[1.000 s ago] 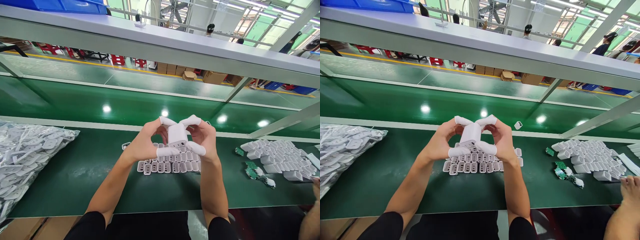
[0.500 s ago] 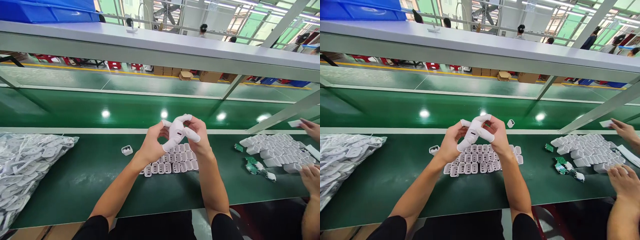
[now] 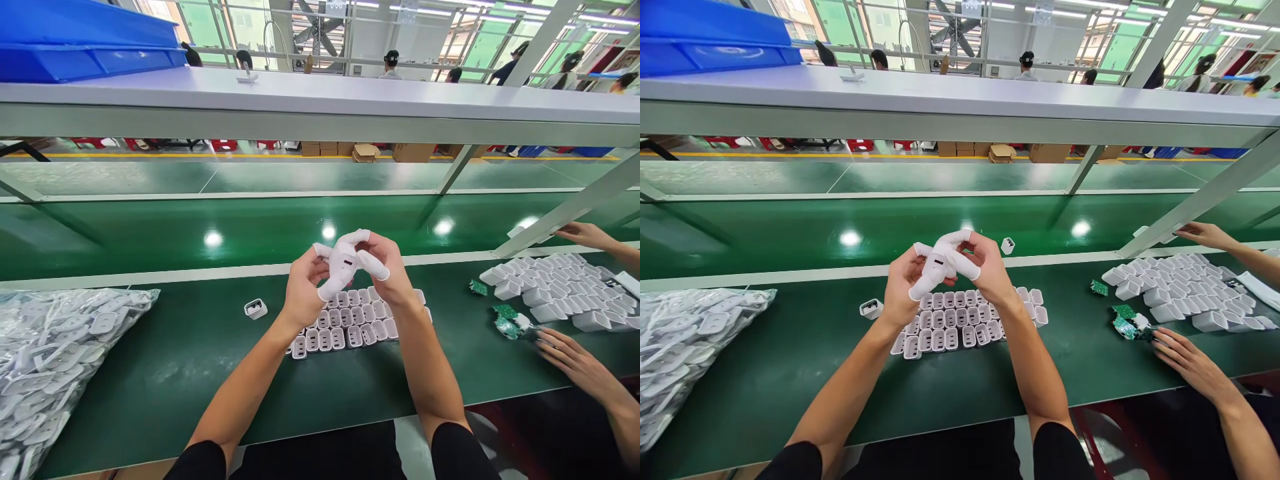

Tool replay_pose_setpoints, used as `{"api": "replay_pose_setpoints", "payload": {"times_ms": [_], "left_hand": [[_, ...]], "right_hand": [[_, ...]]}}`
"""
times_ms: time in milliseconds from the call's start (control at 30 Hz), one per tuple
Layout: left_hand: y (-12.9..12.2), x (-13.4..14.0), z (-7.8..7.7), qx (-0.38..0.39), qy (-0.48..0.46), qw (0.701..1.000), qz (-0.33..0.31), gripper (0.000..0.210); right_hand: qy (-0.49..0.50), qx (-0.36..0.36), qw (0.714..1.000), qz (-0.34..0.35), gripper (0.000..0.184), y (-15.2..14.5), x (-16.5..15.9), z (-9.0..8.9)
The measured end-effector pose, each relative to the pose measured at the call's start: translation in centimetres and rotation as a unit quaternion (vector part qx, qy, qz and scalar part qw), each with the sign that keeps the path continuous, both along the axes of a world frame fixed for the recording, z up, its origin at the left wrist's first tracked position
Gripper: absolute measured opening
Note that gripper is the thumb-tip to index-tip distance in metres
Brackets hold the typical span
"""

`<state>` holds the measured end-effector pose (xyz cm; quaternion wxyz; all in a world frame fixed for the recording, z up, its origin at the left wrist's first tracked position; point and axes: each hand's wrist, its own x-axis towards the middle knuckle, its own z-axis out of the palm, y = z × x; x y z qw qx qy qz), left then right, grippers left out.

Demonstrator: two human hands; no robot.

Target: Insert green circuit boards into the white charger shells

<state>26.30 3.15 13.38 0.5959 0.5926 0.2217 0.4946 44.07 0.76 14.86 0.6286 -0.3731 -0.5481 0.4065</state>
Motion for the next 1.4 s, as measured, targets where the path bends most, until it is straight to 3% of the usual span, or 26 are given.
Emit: {"api": "replay_pose_setpoints", "payload": {"times_ms": [500,800,1000,1100,1233,1300,1400], "left_hand": [[-1.0,2.0,-1.2,-0.014,-0.080,0.995,0.053,0.048],[-0.8,2.2,-1.4,-0.026,-0.094,0.993,0.063,0.056],[-1.1,2.4,-1.4,-0.024,-0.074,0.994,0.073,0.059],[-0.8,2.3,-1.4,-0.026,-0.060,0.997,0.050,0.061],[-0.7,2.6,-1.9,-0.047,-0.057,0.997,-0.023,0.078],[-1.7,3.1,-2.2,-0.050,-0.054,0.996,-0.050,0.077],[-5.3,4.3,-3.2,-0.037,-0.025,0.996,-0.073,0.061]], "right_hand": [[0.049,-0.068,0.995,0.047,0.043,-0.2,-0.8,0.6],[0.029,-0.042,0.997,0.057,0.055,0.4,-0.8,0.2],[0.026,-0.040,0.997,0.053,0.043,0.2,-1.0,0.4],[0.040,-0.047,0.997,0.034,0.045,0.1,-0.8,0.5],[0.038,0.009,0.999,-0.017,0.045,-0.5,0.8,1.1],[0.043,0.038,0.998,-0.037,0.048,-1.3,2.0,1.7],[0.026,0.066,0.994,-0.088,0.059,-3.1,4.3,1.8]]}}
